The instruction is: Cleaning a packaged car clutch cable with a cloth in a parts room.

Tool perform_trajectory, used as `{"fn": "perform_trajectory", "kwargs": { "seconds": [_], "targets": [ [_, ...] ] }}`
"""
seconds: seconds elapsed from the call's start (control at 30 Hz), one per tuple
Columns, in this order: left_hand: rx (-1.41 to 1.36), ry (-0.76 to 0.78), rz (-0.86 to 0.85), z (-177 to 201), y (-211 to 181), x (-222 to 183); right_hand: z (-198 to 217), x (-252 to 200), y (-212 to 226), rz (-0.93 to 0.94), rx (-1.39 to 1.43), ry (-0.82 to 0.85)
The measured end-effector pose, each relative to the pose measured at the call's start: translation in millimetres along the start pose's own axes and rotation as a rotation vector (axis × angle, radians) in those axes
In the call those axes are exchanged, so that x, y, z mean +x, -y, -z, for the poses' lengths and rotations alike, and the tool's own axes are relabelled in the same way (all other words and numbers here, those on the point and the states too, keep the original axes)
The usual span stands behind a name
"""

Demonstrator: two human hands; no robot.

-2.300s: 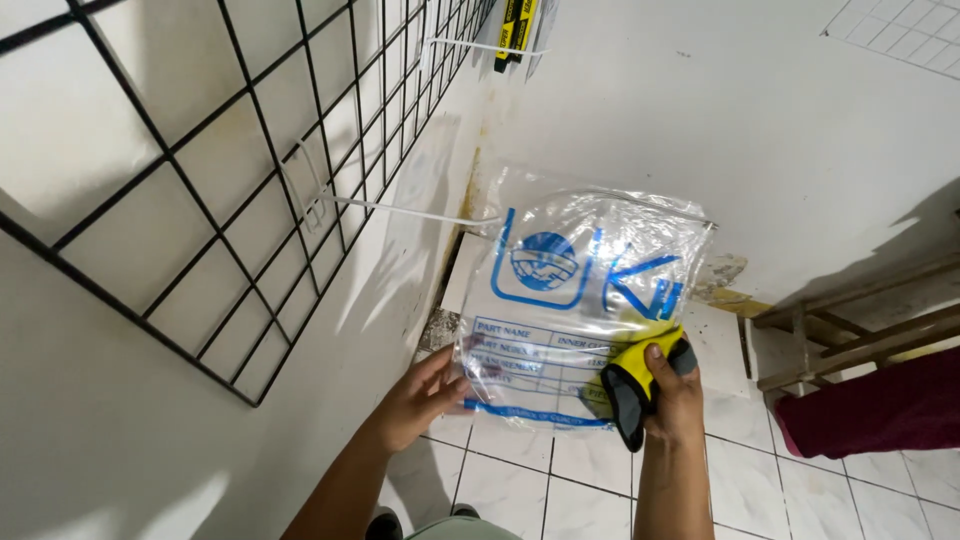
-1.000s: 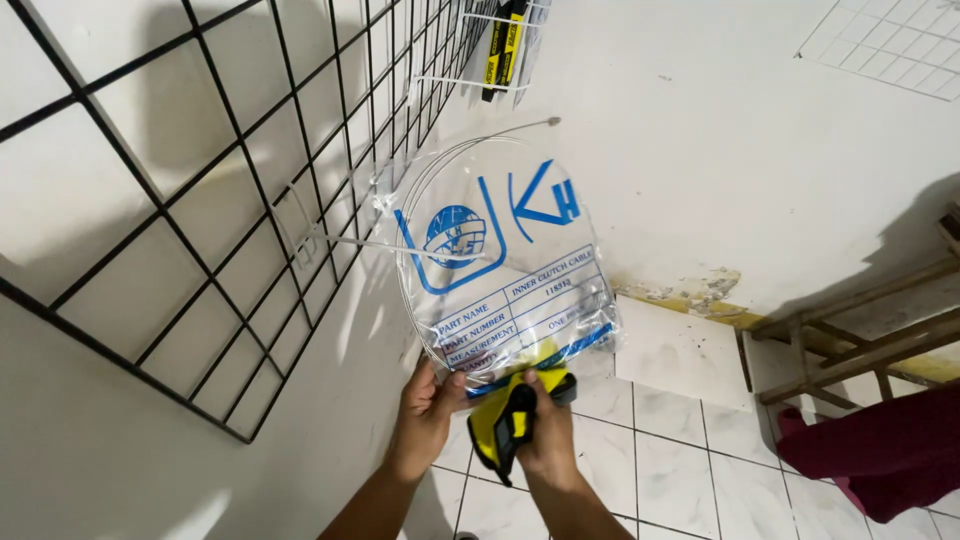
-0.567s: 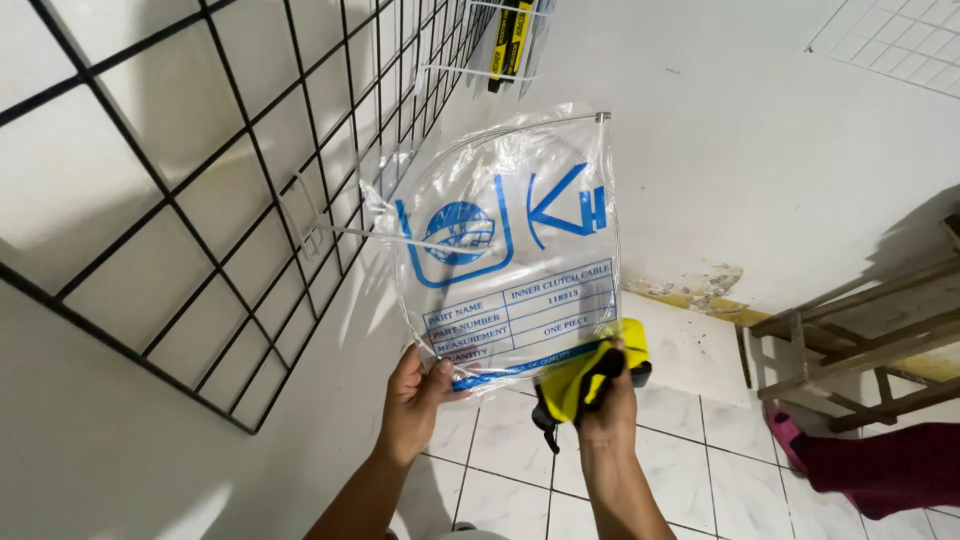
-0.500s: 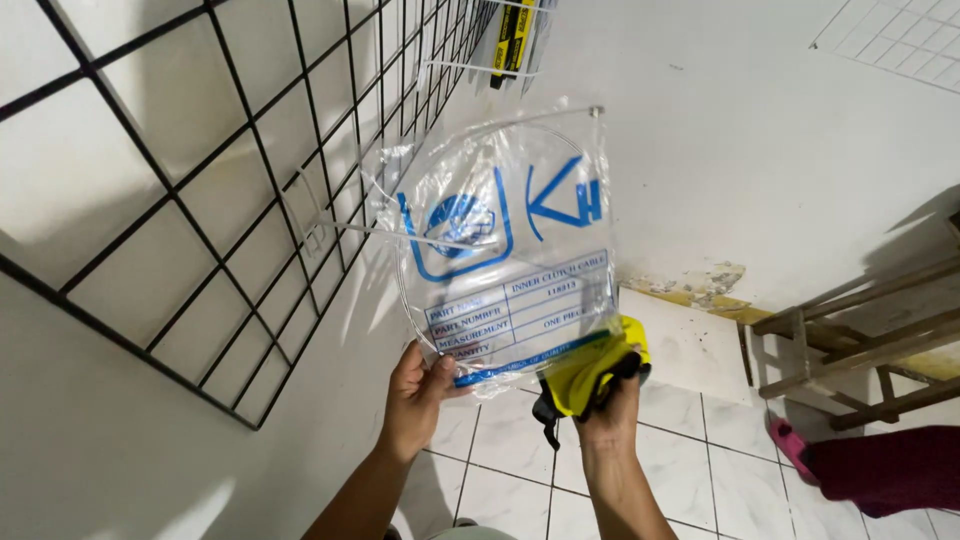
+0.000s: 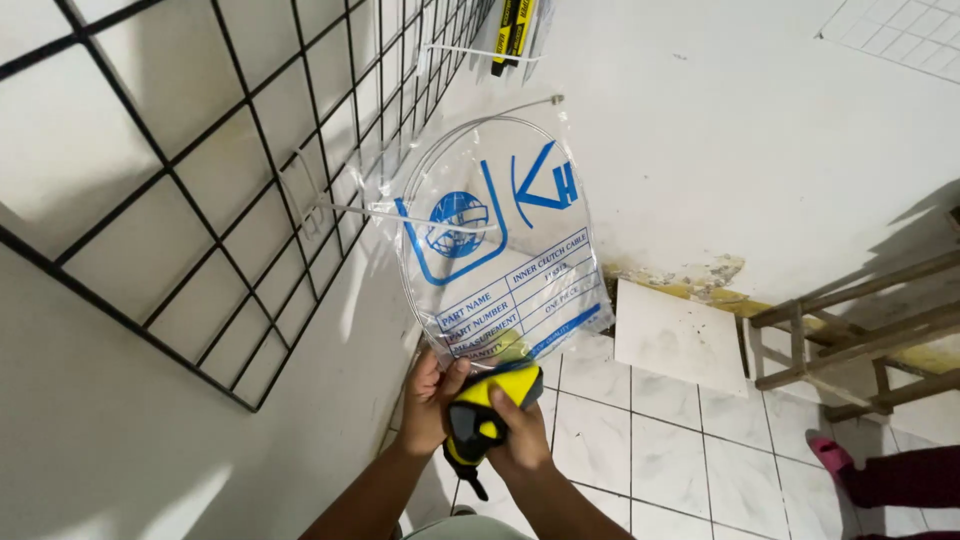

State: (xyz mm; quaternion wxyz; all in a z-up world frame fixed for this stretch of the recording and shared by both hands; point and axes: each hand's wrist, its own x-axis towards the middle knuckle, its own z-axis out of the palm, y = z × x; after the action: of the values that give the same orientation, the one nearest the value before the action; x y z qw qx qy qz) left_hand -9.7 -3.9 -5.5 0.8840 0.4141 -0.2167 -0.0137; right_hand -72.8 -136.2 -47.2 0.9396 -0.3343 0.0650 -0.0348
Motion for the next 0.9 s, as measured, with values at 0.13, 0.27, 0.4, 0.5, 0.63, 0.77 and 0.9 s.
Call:
{"fn": "perform_trajectory", "kwargs": {
  "seconds": [0.13, 0.27, 0.4, 0.5, 0.63, 0.77, 0.9],
  "targets": [
    [0.142, 0.071, 0.054, 4, -12, -3, -12, 6, 14, -0.008, -0.050, -0.284],
    [0.091, 0.079, 0.075, 20, -6, -6, -26, 4, 36, 0.042, -0.110, -0.355],
    [0.224, 0.058, 0.112, 34, -15, -6, 4, 17, 60, 0.039, -0.040, -0.521],
    [0.207, 0.085, 0.109, 39, -19, -5, 32, 26, 78, 0.208, -0.084, -0.298],
    [0.162, 0.130, 0.081, 38, -17, -7, 18, 17, 101, 0.332, -0.122, -0.383],
    [0.043, 0.139, 0.047, 36, -8, -6, 27, 13, 100, 0.436, -0.178, -0.354],
    [-0.010, 0.171, -0.056, 15, -28, 6, 28, 6, 98, 0.419, -0.204, -0.340]
  ]
}}
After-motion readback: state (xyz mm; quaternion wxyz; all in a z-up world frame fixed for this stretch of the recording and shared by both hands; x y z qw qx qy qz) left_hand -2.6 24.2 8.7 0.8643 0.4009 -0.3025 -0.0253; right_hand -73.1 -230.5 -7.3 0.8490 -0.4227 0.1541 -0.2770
